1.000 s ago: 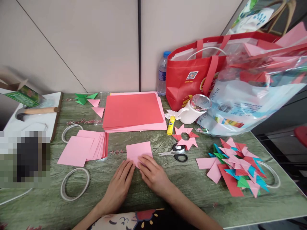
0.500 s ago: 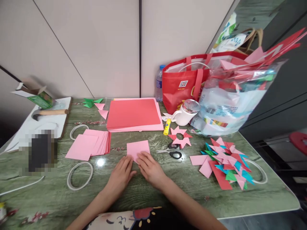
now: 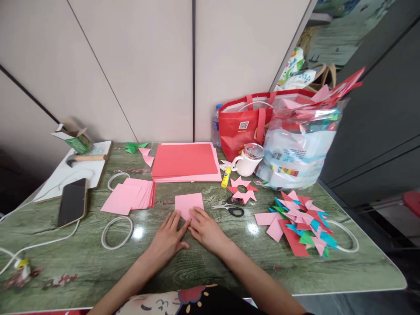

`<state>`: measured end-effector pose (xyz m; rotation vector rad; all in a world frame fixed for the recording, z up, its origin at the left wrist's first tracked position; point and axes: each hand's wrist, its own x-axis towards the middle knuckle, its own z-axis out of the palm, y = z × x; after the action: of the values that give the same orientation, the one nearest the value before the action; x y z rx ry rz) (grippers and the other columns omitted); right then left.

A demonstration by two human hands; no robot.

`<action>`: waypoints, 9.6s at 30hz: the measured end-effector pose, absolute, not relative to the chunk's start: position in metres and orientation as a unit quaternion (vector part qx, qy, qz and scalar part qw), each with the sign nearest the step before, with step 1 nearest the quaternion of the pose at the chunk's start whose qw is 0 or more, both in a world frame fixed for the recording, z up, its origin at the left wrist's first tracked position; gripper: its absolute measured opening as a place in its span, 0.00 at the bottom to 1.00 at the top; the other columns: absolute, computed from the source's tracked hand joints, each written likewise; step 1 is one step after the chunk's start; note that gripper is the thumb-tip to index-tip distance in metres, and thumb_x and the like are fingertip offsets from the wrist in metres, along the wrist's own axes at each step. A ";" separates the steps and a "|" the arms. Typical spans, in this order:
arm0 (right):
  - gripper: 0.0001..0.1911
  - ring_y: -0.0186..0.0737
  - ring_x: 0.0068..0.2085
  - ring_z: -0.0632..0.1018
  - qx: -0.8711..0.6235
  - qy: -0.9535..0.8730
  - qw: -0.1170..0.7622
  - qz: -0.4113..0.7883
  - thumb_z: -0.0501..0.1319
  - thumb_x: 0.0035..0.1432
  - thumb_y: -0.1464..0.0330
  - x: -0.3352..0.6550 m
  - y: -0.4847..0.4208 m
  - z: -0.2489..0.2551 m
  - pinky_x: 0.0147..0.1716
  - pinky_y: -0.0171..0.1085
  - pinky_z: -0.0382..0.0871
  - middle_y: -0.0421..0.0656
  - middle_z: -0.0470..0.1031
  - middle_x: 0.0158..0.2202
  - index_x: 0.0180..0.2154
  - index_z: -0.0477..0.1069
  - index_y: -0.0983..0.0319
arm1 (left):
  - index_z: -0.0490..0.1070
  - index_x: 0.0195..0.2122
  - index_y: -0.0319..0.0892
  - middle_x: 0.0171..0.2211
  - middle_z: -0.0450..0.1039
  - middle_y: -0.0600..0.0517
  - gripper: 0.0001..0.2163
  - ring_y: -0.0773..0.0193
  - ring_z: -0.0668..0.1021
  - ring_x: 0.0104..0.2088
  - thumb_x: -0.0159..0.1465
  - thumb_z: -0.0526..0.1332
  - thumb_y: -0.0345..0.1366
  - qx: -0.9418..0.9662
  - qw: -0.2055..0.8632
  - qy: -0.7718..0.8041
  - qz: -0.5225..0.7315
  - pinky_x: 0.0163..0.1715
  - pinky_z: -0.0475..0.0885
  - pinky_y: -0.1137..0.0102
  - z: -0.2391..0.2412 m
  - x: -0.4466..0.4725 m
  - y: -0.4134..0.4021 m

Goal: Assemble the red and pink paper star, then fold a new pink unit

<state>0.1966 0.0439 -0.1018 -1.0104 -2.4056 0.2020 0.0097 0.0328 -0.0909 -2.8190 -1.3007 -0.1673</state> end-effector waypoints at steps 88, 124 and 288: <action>0.28 0.37 0.33 0.75 -0.398 -0.481 0.544 0.561 0.66 0.46 0.66 0.177 0.082 -0.104 0.33 0.35 0.68 0.40 0.74 0.33 0.48 0.59 0.58 | 0.64 0.54 0.43 0.45 0.75 0.44 0.34 0.57 0.77 0.43 0.46 0.71 0.35 -0.467 -0.660 -0.411 -0.422 0.45 0.69 0.64 -0.074 -0.001 0.086; 0.16 0.34 0.23 0.69 -0.516 -0.474 0.512 0.497 0.68 0.40 0.57 0.175 0.079 -0.100 0.22 0.33 0.61 0.39 0.72 0.22 0.27 0.71 0.62 | 0.77 0.37 0.37 0.30 0.79 0.46 0.21 0.55 0.79 0.34 0.44 0.71 0.44 -0.400 -0.718 -0.419 -0.386 0.36 0.74 0.62 -0.080 0.005 0.083; 0.43 0.41 0.36 0.74 -0.485 -0.505 0.478 0.530 0.71 0.36 0.63 0.187 0.079 -0.089 0.35 0.37 0.69 0.43 0.72 0.37 0.54 0.58 0.59 | 0.77 0.42 0.45 0.41 0.78 0.51 0.14 0.55 0.77 0.39 0.54 0.63 0.39 -0.575 -0.549 -0.476 -0.377 0.43 0.69 0.66 -0.071 0.001 0.082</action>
<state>0.1873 0.0787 -0.0885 -1.1853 -1.2342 1.2935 0.0013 0.0817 -0.0709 -2.9598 -2.4482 -1.9399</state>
